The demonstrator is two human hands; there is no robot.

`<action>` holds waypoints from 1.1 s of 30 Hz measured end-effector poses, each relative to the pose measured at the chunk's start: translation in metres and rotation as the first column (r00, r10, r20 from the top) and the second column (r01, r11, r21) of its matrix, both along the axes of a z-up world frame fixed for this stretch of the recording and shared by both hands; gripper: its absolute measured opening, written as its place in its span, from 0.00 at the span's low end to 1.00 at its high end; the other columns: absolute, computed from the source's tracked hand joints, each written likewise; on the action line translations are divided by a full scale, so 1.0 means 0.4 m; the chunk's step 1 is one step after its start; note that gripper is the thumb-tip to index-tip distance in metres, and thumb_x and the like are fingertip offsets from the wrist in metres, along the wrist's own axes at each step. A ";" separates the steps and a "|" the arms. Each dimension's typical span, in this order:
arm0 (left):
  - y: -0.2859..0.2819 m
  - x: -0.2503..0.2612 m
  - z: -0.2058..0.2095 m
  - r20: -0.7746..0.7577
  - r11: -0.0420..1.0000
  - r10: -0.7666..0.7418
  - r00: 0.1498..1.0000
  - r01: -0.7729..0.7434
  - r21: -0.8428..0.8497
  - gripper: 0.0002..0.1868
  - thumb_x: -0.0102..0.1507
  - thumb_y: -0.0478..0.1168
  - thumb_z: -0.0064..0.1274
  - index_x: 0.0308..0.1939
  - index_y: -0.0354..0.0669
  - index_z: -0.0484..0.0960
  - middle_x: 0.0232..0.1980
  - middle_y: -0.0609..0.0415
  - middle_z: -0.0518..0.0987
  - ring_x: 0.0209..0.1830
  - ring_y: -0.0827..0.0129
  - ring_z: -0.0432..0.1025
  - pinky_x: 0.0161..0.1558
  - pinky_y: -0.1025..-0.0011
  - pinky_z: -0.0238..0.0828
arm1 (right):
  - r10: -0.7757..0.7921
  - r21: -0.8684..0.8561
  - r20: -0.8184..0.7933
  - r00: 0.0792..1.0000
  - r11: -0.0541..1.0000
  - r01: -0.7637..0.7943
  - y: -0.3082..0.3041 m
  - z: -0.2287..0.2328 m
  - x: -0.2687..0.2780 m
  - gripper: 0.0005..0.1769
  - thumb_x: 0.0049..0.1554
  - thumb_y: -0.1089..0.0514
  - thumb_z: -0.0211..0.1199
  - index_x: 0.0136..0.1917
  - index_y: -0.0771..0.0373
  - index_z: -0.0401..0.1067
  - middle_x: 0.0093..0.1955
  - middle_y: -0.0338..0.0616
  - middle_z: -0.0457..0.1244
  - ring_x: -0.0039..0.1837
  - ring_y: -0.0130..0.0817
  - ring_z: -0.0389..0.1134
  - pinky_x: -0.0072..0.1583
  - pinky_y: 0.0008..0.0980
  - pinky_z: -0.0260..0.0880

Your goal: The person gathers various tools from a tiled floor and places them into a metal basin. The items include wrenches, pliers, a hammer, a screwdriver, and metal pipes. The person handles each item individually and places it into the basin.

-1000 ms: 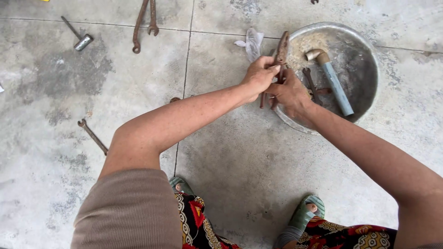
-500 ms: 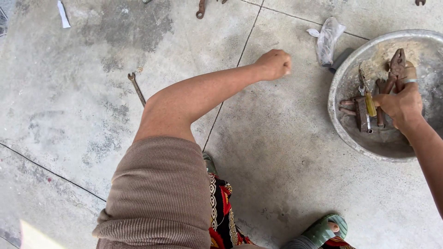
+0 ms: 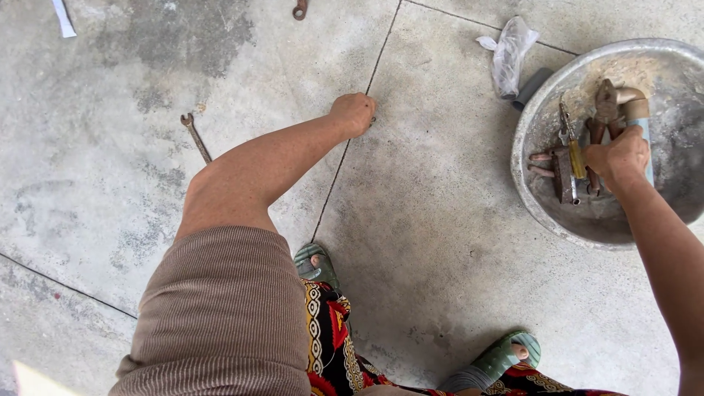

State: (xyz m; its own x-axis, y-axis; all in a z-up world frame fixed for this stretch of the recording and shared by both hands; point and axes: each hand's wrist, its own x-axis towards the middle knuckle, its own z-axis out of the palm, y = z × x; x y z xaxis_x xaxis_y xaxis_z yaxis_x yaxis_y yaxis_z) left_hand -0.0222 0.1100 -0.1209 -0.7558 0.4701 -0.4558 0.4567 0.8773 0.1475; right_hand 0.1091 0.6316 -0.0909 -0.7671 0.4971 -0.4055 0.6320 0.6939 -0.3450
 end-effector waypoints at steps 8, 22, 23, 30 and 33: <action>-0.020 0.018 -0.046 0.057 0.982 -0.024 0.998 0.034 -0.186 0.26 0.54 0.55 0.66 0.50 0.45 0.83 0.35 0.59 0.82 0.41 0.69 0.74 0.45 0.69 0.70 | 0.455 0.401 -0.410 0.790 0.868 -0.292 -0.118 0.059 -0.058 0.27 0.50 0.79 0.59 0.63 0.70 0.68 0.58 0.60 0.54 0.56 0.47 0.58 0.53 0.41 0.64; 0.140 0.024 -0.058 0.059 0.961 -0.121 0.991 0.102 0.258 0.26 0.50 0.56 0.58 0.43 0.40 0.81 0.45 0.40 0.84 0.51 0.49 0.80 0.52 0.56 0.78 | 0.484 -0.041 -0.616 0.621 0.767 -0.640 -0.500 0.090 0.020 0.16 0.56 0.66 0.66 0.58 0.56 0.77 0.47 0.48 0.68 0.50 0.48 0.73 0.51 0.41 0.75; 0.183 0.027 -0.033 0.261 0.961 -0.059 0.964 -0.016 0.278 0.21 0.53 0.55 0.61 0.42 0.47 0.82 0.35 0.51 0.83 0.38 0.59 0.80 0.40 0.67 0.79 | 0.519 0.005 -0.591 0.617 0.767 -0.641 -0.512 0.114 0.026 0.21 0.55 0.65 0.66 0.62 0.56 0.75 0.50 0.49 0.68 0.51 0.48 0.73 0.53 0.43 0.76; 0.363 0.084 0.073 0.637 0.800 -0.018 0.770 -0.371 0.471 0.16 0.61 0.43 0.61 0.47 0.36 0.85 0.30 0.45 0.83 0.22 0.66 0.81 0.19 0.79 0.80 | 0.593 0.059 -0.481 0.646 0.757 -0.651 -0.490 0.167 0.028 0.30 0.55 0.65 0.58 0.71 0.56 0.68 0.61 0.55 0.64 0.59 0.59 0.71 0.58 0.54 0.75; 0.357 0.081 0.124 0.649 0.766 0.009 0.760 -0.423 0.484 0.16 0.64 0.43 0.58 0.50 0.33 0.83 0.31 0.46 0.82 0.22 0.68 0.80 0.17 0.79 0.78 | 0.637 0.119 -0.497 0.589 0.722 -0.681 -0.483 0.147 0.032 0.28 0.55 0.63 0.62 0.70 0.57 0.69 0.55 0.53 0.65 0.55 0.57 0.73 0.54 0.50 0.76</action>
State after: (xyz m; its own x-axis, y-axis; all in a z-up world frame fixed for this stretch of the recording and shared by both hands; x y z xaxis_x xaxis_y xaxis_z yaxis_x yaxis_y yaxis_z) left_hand 0.0101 0.2528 -0.0712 -0.5487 0.6459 -0.5308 -0.0964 0.5818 0.8076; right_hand 0.1218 0.4384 -0.0322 -0.9667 -0.2389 0.0920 -0.2507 0.8112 -0.5283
